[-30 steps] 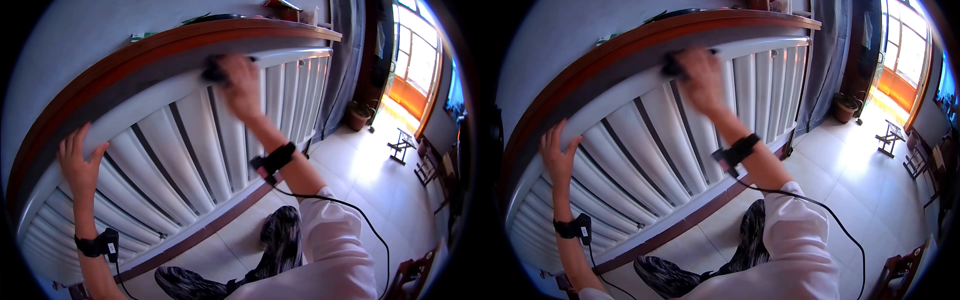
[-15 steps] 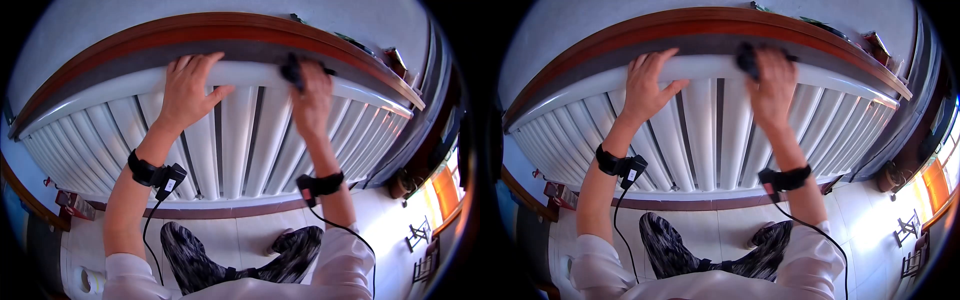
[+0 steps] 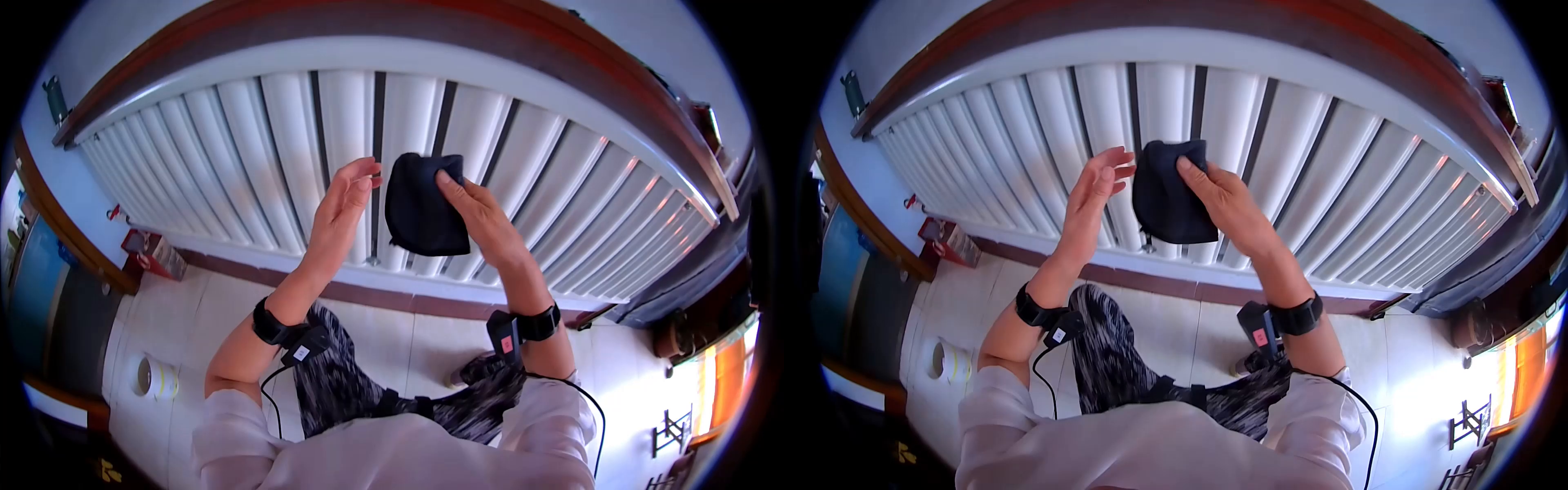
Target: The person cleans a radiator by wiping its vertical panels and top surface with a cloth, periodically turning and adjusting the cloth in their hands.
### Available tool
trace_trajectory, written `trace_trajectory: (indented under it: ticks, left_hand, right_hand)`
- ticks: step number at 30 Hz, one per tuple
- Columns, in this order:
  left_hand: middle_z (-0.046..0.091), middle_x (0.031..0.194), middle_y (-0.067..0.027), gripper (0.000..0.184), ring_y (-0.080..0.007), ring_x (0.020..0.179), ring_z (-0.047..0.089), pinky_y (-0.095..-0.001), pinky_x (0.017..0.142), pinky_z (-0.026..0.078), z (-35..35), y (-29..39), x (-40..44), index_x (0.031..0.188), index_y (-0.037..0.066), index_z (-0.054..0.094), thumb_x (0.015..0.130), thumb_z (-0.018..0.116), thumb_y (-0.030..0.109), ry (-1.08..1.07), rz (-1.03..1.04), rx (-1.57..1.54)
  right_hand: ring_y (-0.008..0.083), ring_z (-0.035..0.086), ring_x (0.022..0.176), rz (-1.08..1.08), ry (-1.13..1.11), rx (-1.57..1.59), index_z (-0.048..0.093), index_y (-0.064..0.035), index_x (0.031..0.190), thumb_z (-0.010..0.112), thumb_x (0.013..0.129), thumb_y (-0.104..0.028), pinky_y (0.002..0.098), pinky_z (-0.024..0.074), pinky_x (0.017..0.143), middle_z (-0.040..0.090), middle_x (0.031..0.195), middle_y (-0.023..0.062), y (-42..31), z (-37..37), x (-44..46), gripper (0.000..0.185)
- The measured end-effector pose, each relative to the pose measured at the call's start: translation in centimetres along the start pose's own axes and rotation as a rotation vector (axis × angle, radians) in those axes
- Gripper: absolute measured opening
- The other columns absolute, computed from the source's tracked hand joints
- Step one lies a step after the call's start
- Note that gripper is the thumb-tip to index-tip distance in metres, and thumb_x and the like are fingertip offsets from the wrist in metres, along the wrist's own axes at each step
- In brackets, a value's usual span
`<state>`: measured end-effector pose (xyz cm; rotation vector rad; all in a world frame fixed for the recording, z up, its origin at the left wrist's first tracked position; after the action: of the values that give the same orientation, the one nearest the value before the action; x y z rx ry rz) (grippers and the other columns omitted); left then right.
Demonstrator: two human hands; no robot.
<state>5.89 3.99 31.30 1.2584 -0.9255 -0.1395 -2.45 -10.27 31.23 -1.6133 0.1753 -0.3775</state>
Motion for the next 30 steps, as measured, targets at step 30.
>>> trace_trajectory:
  ticks: [30]
  left_hand:
    - [0.047,0.134,-0.0114,0.040,-0.0281,0.129,0.038,-0.0448,0.107,0.028,-4.5,14.0,6.9,0.118,0.001,0.056,0.090,0.055,0.029,0.341,0.907,1.177]
  right_hand:
    - [0.0283,0.064,0.091,-0.130,0.607,-0.777,0.057,-0.0033,0.112,0.056,0.088,-0.012,0.0349,0.0508,0.077,0.065,0.099,0.0145,17.3,-16.4,-16.9,0.026]
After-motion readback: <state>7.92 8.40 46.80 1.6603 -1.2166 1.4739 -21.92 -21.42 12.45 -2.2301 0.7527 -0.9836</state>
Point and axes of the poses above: each hand's wrist, its own x-axis towards the middle knuckle, its own z-axis out of the palm, y = z × x, the point moved 10 cm from there along x, towards the middle knuckle
